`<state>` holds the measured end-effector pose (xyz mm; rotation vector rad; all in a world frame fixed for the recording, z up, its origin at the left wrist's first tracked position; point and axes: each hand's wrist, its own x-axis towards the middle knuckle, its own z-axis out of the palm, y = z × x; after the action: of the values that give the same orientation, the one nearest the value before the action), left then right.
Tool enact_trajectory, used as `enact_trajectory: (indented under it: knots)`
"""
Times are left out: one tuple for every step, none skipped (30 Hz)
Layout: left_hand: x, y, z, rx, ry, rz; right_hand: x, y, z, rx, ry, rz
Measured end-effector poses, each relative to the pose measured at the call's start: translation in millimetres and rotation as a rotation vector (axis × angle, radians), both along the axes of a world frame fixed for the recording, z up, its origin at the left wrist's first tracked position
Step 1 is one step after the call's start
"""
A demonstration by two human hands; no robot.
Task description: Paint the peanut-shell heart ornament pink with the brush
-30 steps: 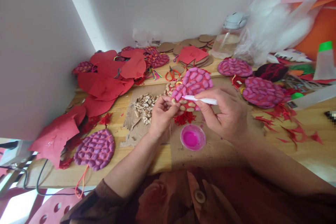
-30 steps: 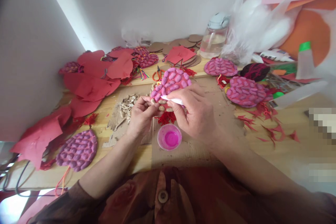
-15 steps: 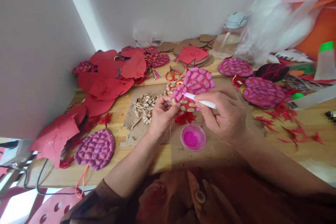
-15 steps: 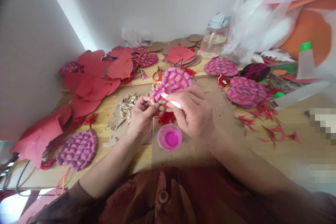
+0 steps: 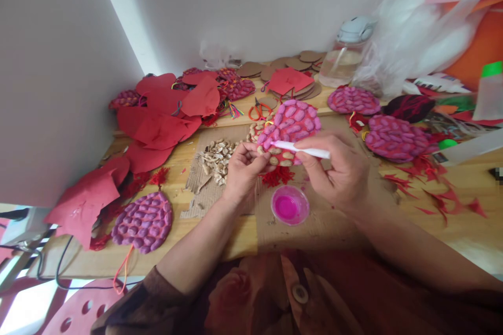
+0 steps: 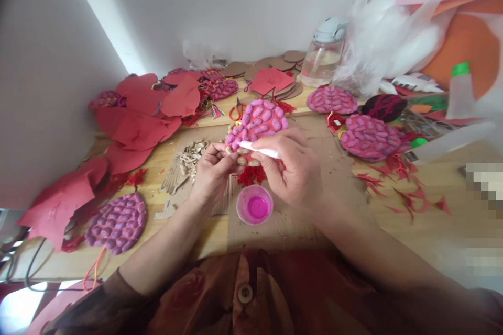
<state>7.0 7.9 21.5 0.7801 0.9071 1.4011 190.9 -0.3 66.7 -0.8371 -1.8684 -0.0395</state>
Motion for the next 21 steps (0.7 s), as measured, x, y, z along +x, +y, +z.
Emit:
enact_trajectory:
  knots:
    - [-0.1,0.1,-0.5,-0.001,0.000,-0.002,1.6,1.4,0.4,-0.021,0.022,-0.018]
    - [-0.2,0.2,-0.9,0.000,0.000,-0.003,2.9,2.3,0.7,-0.042,0.041,-0.031]
    - [-0.3,0.2,-1.1,0.003,0.000,-0.003,3.6,2.7,0.9,-0.059,0.058,-0.036]
    - [-0.3,0.2,-1.3,0.004,0.000,-0.002,3.8,2.5,1.0,-0.068,0.067,-0.031]
    - [-0.4,0.2,-1.3,0.003,0.002,-0.001,3.5,2.1,1.1,-0.071,0.073,-0.018]
    - [-0.4,0.2,-1.2,0.000,0.004,0.000,2.9,1.4,1.2,-0.072,0.073,0.003]
    - [-0.4,0.1,-1.1,-0.004,0.005,-0.002,2.2,0.8,1.2,-0.075,0.073,0.025]
    - [-0.3,0.1,-1.0,-0.007,0.005,-0.002,1.7,0.4,1.3,-0.081,0.072,0.041]
    - [-0.2,0.0,-1.0,-0.009,0.002,-0.002,1.5,0.3,1.3,-0.088,0.068,0.044]
    - [-0.1,0.1,-1.2,-0.007,-0.002,0.000,1.6,0.4,1.3,-0.092,0.065,0.032]
    - [0.1,0.2,-1.4,-0.004,-0.007,0.002,2.0,0.7,1.2,-0.088,0.064,0.011]
    - [0.1,0.3,-1.7,0.000,-0.012,0.004,2.5,1.2,1.0,-0.078,0.062,-0.012]
    - [0.2,0.4,-2.0,0.004,-0.015,0.005,3.1,1.6,0.8,-0.066,0.060,-0.035]
    - [0.1,0.5,-2.3,0.006,-0.015,0.003,3.4,1.9,0.6,-0.058,0.055,-0.048]
    - [0.0,0.6,-2.5,0.005,-0.013,-0.001,3.4,2.1,0.4,-0.055,0.049,-0.048]
    - [-0.1,0.7,-2.8,0.002,-0.010,-0.004,3.2,2.1,0.3,-0.055,0.044,-0.039]
    - [-0.2,0.7,-3.1,0.000,-0.006,-0.006,2.8,2.0,0.4,-0.058,0.036,-0.027]
    - [-0.2,0.7,-3.3,-0.002,-0.004,-0.005,2.4,1.8,0.6,-0.059,0.031,-0.020]
    - [-0.2,0.7,-3.6,-0.001,-0.003,-0.002,2.1,1.6,1.0,-0.056,0.035,-0.019]
    - [-0.2,0.6,-3.8,0.002,-0.003,0.001,2.0,1.4,1.3,-0.051,0.041,-0.023]
    - [0.0,0.6,-4.1,0.006,-0.004,0.004,2.1,1.3,1.7,-0.045,0.045,-0.034]
